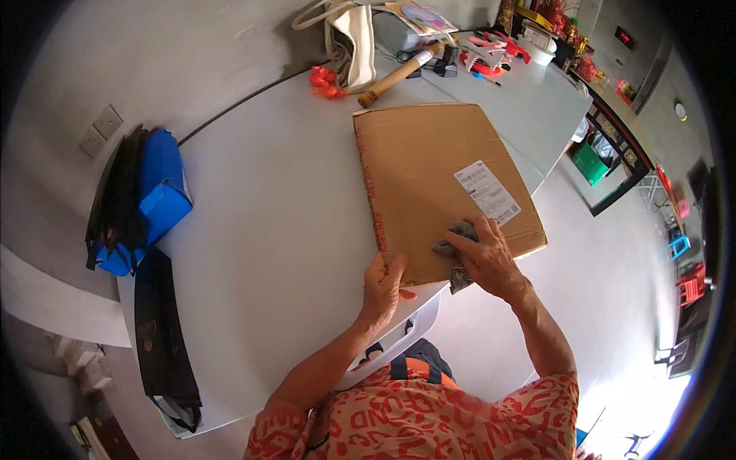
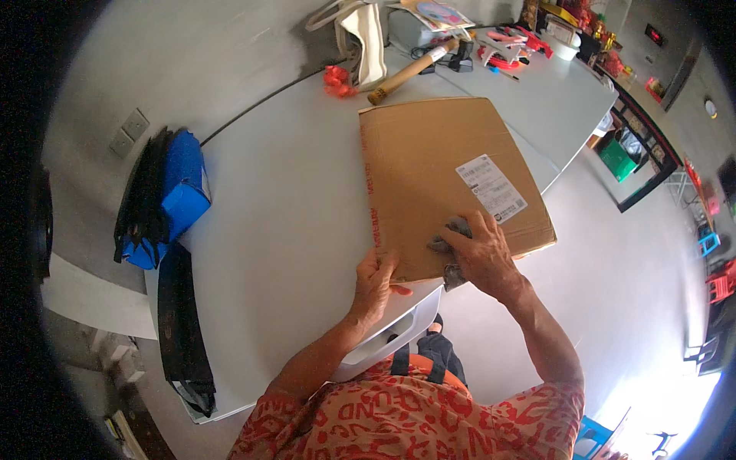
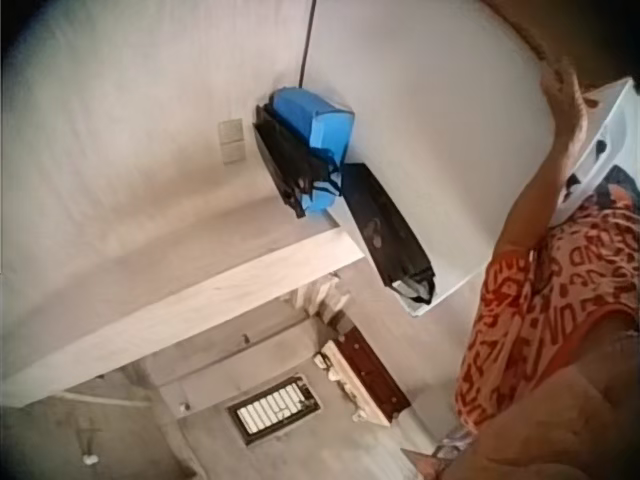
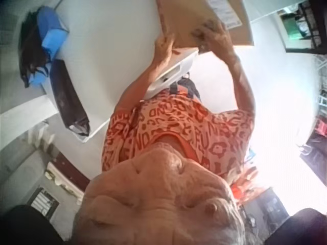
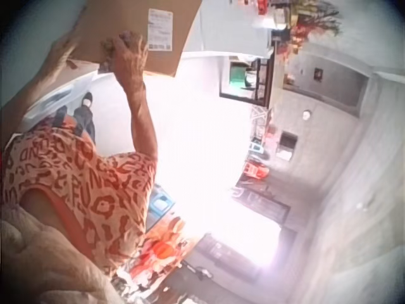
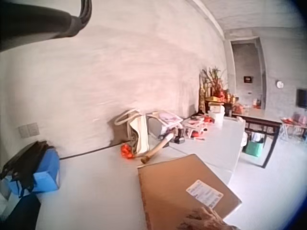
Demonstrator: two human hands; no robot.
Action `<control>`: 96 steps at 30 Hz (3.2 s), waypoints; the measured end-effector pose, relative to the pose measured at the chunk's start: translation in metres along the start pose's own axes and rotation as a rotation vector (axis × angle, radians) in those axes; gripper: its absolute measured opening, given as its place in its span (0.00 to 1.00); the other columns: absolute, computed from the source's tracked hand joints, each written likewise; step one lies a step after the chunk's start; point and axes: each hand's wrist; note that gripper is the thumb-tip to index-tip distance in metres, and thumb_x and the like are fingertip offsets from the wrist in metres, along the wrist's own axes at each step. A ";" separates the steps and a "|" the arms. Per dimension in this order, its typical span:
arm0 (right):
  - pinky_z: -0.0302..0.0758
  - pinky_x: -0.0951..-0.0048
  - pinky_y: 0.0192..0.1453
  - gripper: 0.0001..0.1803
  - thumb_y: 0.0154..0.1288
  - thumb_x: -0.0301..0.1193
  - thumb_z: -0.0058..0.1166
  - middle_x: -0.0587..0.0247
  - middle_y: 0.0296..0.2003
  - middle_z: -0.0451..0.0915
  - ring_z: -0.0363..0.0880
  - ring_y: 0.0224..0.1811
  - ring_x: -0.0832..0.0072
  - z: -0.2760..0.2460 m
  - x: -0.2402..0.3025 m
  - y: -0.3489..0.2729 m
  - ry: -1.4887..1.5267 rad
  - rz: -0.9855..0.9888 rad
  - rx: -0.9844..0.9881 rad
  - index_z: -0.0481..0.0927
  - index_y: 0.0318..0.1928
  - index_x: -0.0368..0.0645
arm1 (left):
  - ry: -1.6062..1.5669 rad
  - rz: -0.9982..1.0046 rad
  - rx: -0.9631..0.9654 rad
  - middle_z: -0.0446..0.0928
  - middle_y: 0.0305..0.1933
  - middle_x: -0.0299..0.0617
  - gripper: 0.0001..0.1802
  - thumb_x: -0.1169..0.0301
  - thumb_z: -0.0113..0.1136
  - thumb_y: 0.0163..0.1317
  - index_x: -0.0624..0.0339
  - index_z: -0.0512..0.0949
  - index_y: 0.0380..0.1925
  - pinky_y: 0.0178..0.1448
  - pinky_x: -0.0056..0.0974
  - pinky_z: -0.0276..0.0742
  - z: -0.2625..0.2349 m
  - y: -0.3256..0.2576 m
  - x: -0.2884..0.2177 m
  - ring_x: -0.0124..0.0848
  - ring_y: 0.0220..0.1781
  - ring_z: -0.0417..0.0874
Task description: The person wipes the surfaces of several boxes and a black bag on a white table using a gray cloth. They handle a brown cardboard box, a black bag, and a blue box, wiping each item thoroughly before moving to the next.
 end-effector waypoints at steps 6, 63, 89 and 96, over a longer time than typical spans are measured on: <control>0.72 0.53 0.56 0.21 0.56 0.18 0.55 0.52 0.54 0.67 0.70 0.52 0.51 0.021 0.000 0.043 0.004 0.000 -0.006 0.83 0.49 0.50 | 0.013 -0.024 -0.030 0.78 0.43 0.41 0.22 0.59 0.55 0.68 0.63 0.68 0.54 0.26 0.34 0.84 0.005 -0.002 -0.007 0.28 0.34 0.84; 0.77 0.60 0.52 0.21 0.56 0.31 0.52 0.43 0.43 0.80 0.82 0.45 0.54 0.022 -0.126 0.136 0.476 0.277 0.018 0.81 0.51 0.41 | 0.365 0.189 -0.594 0.63 0.66 0.52 0.47 0.73 0.62 0.59 0.67 0.44 0.72 0.69 0.44 0.65 -0.016 -0.089 -0.057 0.42 0.68 0.65; 0.75 0.62 0.55 0.20 0.58 0.31 0.54 0.43 0.45 0.78 0.79 0.48 0.57 0.130 -0.037 0.262 0.765 0.273 -0.152 0.81 0.52 0.42 | 0.306 0.489 -0.774 0.63 0.68 0.50 0.34 0.65 0.51 0.70 0.68 0.53 0.70 0.71 0.38 0.60 -0.205 0.034 -0.137 0.38 0.68 0.65; 0.74 0.66 0.54 0.17 0.60 0.26 0.55 0.53 0.45 0.75 0.77 0.48 0.66 0.168 -0.050 0.293 0.918 0.199 -0.190 0.81 0.51 0.40 | 0.472 0.538 -0.915 0.70 0.63 0.56 0.34 0.58 0.54 0.67 0.70 0.60 0.66 0.67 0.39 0.64 -0.265 0.095 -0.147 0.42 0.64 0.71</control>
Point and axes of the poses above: each hand's wrist, its own y-axis towards the middle knuckle, its own z-axis out of the palm, x = y × z
